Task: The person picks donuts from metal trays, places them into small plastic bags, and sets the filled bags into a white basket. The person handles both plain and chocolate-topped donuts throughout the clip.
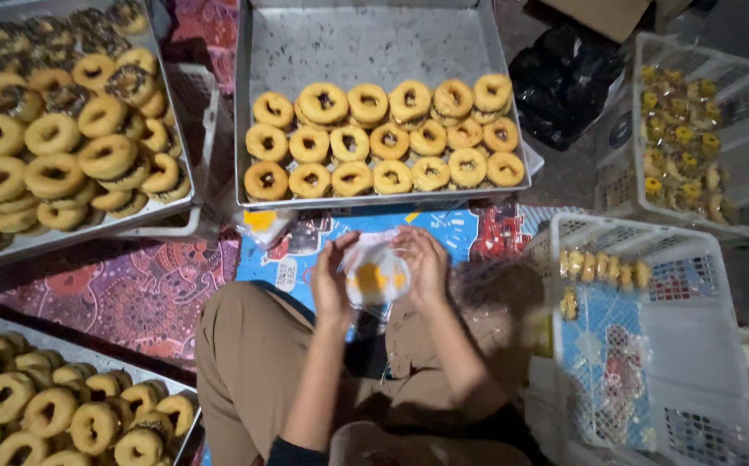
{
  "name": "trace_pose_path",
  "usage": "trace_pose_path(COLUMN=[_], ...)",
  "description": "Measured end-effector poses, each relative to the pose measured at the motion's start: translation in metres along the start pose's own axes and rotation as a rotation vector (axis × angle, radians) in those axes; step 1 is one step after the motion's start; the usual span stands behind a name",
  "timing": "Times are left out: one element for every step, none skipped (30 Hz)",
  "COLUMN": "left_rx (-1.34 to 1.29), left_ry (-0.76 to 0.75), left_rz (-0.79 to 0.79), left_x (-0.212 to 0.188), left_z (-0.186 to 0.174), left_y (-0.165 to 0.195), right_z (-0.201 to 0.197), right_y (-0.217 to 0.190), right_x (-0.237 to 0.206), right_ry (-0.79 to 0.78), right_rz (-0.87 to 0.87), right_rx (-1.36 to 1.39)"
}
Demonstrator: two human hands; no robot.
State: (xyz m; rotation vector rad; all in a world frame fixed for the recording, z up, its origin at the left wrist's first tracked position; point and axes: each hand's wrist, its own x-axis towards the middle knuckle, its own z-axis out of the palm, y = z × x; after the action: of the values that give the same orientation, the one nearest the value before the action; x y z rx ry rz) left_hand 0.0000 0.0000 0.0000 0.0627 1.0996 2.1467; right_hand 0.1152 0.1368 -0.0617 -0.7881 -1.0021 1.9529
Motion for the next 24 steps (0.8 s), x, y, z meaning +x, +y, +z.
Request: trace_pose_path(left_rx=[0.114, 0.228, 0.342, 0.626, 0.911, 1.194, 1.412, 1.631, 1.777, 1.921, 1.904, 1.887, 1.871, 1.867, 1.862, 1.857, 1.810, 1.764, 1.716, 1.461, 1.208, 0.949, 1.006, 1.059], left_ry=[-0.012, -0.024, -0.037, -0.057, -0.076, -0.096, -0.164, -0.237, -0.258, -0.278, -0.285, -0.292, -0.297, -0.315, -0.333, -0.349, -0.350, -0.351, -0.351, -0.175, -0.010, 0.144, 0.176, 0.203], left_rz=[0.018, 0.040, 0.065, 0.123, 0.180, 0.239, 0.324, 0.413, 0.360, 0.297, 0.312, 0.329, 0.350, 0.335, 0.311, 0.284, 0.251, 0.227, 0.200, 0.183, 0.163, 0.144, 0.316, 0.489], left_x=[0.006, 0.015, 0.022, 0.025, 0.026, 0.026, 0.022, 0.026, 0.022, 0.019, 0.013, 0.009, 0.011, 0.016, 0.015, 0.014, 0.018, 0.026, 0.031, 0.033, 0.037, 0.042, 0.047, 0.051], left_z=[-0.024, -0.043, -0.055, -0.061, -0.064, -0.065, -0.060, -0.059, -0.052, -0.051, -0.053, -0.053, -0.053, -0.053, -0.056, -0.061, -0.063, -0.064, -0.067, -0.071, -0.075, -0.076, -0.073, -0.069], left_y=[-0.007, -0.013, -0.023, -0.037, -0.051, -0.062, -0.073, -0.082, -0.092, -0.098, -0.098, -0.098, -0.097, -0.095, -0.095, -0.095, -0.096, -0.095, -0.095, -0.087, -0.083, -0.080, -0.078, -0.075], right_z=[-0.003, -0.001, 0.004, 0.008, 0.014, 0.019, 0.027, 0.042, 0.051, 0.061, 0.067, 0.072, 0.078, 0.081, 0.081, 0.081, 0.082, 0.082, 0.080, 0.081, 0.077, 0.069, 0.061, 0.059], right_y=[-0.001, -0.001, 0.001, 0.003, 0.004, 0.005, 0.005, 0.011, 0.009, 0.006, 0.004, 0.002, 0.001, 0.001, 0.005, 0.012, 0.020, 0.027, 0.030, 0.028, 0.026, 0.027, 0.025, 0.021], right_x=[0.007, 0.017, 0.024, 0.028, 0.031, 0.034, 0.035, 0.041, 0.044, 0.045, 0.042, 0.043, 0.046, 0.048, 0.047, 0.046, 0.051, 0.058, 0.063, 0.062, 0.060, 0.056, 0.048, 0.041], right_ry=[-0.024, -0.054, -0.087, -0.212, -0.342, -0.475, -0.539, -0.598, -0.654, -0.662, -0.666, -0.668, -0.715, -0.758, -0.808, -0.873, -0.932, -0.986, -0.936, -0.889, -0.840, -0.818, -0.789, -0.756], right_rz=[-0.015, -0.033, -0.052, -0.051, -0.051, -0.058, -0.183, -0.318, -0.458, -0.410, -0.355, -0.300, -0.344, -0.386, -0.419, -0.352, -0.294, -0.242, -0.249, -0.245, -0.242, -0.382, -0.526, -0.670], right_rx=[-0.182, -0.363, -0.543, -0.789, -1.034, -1.279, -1.413, -1.541, -1.668, -1.752, -1.837, -1.923, -1.977, -2.029, -2.080, -2.108, -2.134, -2.161, -2.102, -2.047, -1.984, -2.014, -2.041, -2.064])
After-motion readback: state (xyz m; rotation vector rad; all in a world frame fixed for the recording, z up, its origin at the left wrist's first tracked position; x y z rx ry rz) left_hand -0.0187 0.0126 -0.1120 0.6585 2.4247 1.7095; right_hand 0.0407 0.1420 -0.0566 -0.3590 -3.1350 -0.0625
